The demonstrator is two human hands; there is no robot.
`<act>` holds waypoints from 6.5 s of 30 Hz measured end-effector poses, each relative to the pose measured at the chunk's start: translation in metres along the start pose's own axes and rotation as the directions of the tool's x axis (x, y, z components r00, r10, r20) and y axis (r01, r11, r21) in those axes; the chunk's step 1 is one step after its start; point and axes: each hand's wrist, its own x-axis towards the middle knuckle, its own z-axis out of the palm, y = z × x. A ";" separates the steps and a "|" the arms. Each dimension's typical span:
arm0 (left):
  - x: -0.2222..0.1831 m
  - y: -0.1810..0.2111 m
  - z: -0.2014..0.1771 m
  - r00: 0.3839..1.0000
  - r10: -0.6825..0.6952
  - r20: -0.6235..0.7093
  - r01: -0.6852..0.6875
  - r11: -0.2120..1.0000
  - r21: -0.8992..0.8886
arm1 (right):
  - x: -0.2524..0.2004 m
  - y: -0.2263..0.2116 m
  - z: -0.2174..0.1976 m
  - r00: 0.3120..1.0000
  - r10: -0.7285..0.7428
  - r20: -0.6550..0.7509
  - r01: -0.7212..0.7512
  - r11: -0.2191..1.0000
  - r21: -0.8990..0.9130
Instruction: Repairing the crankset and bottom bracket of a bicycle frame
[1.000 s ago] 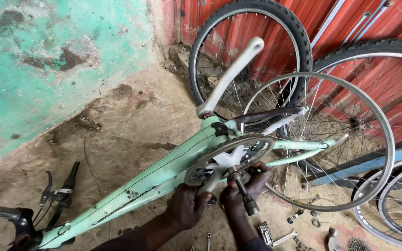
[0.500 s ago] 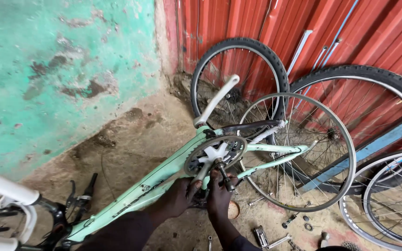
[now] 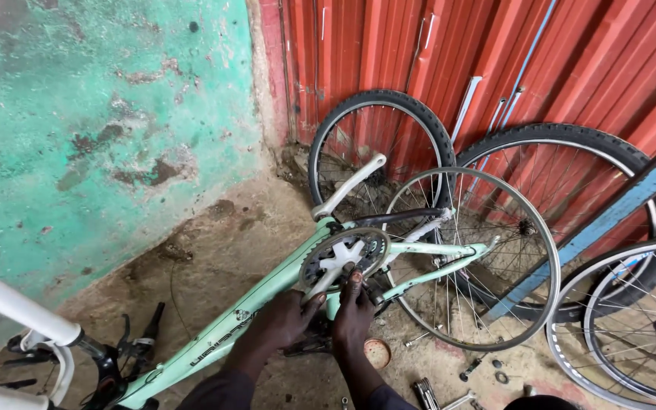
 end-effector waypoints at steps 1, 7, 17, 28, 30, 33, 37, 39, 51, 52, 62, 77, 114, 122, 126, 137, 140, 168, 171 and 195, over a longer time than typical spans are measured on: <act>0.000 -0.001 -0.005 0.998 0.024 0.060 -0.022 0.999 -0.034 | -0.002 -0.001 -0.002 0.999 0.019 -0.051 -0.024 0.996 -0.084; -0.001 -0.007 -0.029 0.983 0.081 0.162 -0.087 0.996 0.032 | 0.016 0.029 -0.032 0.989 -0.125 -0.080 0.119 0.990 -0.075; -0.006 -0.006 -0.066 0.921 0.287 -0.264 -0.198 0.927 0.318 | 0.101 -0.053 -0.090 0.331 -0.601 0.727 0.837 -0.169 -0.520; -0.009 0.010 -0.088 0.882 0.374 -0.289 -0.300 0.915 0.269 | 0.108 -0.089 -0.070 0.023 -0.526 0.850 0.822 -0.474 -0.316; -0.011 0.012 -0.089 0.880 0.373 -0.294 -0.303 0.918 0.257 | 0.109 -0.097 -0.069 0.023 -0.506 0.862 0.794 -0.515 -0.323; -0.012 0.010 -0.085 0.887 0.357 -0.294 -0.306 0.930 0.205 | 0.099 -0.112 -0.067 0.018 -0.506 0.863 0.816 -0.492 -0.305; -0.010 0.003 -0.075 0.886 0.356 -0.295 -0.298 0.928 0.224 | 0.093 -0.122 -0.059 -0.017 -0.528 0.849 0.794 -0.523 -0.310; -0.010 0.003 -0.072 0.886 0.363 -0.288 -0.305 0.925 0.229 | 0.093 -0.123 -0.058 -0.015 -0.516 0.856 0.792 -0.530 -0.305; -0.009 -0.013 -0.056 0.921 0.311 -0.235 -0.292 0.950 0.112 | 0.082 -0.128 -0.048 0.245 -0.474 0.846 0.724 -0.491 -0.485; -0.009 -0.014 -0.057 0.929 0.298 -0.222 -0.290 0.955 0.068 | 0.075 -0.133 -0.045 0.269 -0.427 0.863 0.698 -0.531 -0.480; -0.005 -0.010 -0.061 0.931 0.296 -0.212 -0.277 0.954 0.112 | 0.076 -0.154 -0.034 0.329 -0.366 0.871 0.761 -0.443 -0.473; -0.007 0.000 -0.077 0.924 0.372 -0.088 -0.356 0.920 0.162 | 0.121 -0.150 -0.070 -0.056 -0.254 0.966 0.827 -0.553 -0.097; 0.067 -0.068 0.138 0.771 0.412 -0.486 -0.601 0.722 -0.343 | 0.168 0.099 -0.038 0.688 -0.714 -0.129 0.701 0.700 -0.137; 0.119 -0.116 0.299 0.570 0.289 -0.769 -0.621 0.764 -0.174 | 0.120 0.067 -0.002 0.618 -0.763 -0.187 0.703 0.644 -0.302; 0.116 -0.081 0.268 0.623 0.282 -0.729 -0.626 0.740 -0.249 | 0.119 0.039 0.007 0.868 0.496 -0.029 -0.367 0.679 0.636; 0.084 -0.087 0.218 0.952 -0.118 -0.282 -0.030 0.882 -0.471 | 0.075 0.058 -0.023 0.766 -0.627 0.142 0.628 0.777 0.041; 0.032 -0.028 0.102 0.960 0.200 -0.199 -0.280 0.752 -0.597 | 0.068 0.053 -0.023 0.790 -0.577 0.208 0.554 0.817 0.162; 0.017 -0.031 0.040 0.973 0.198 0.122 -0.155 0.944 -0.292 | 0.049 0.020 -0.026 0.606 -0.784 0.136 0.726 0.475 -0.497; 0.015 -0.031 0.031 0.971 0.192 0.144 -0.152 0.956 -0.252 | 0.047 0.022 -0.026 0.567 -0.810 0.147 0.787 0.481 -0.387; 0.004 -0.027 -0.020 0.996 0.062 0.064 -0.061 0.998 -0.011 | 0.056 0.016 -0.035 0.791 -0.597 0.138 0.607 0.735 -0.301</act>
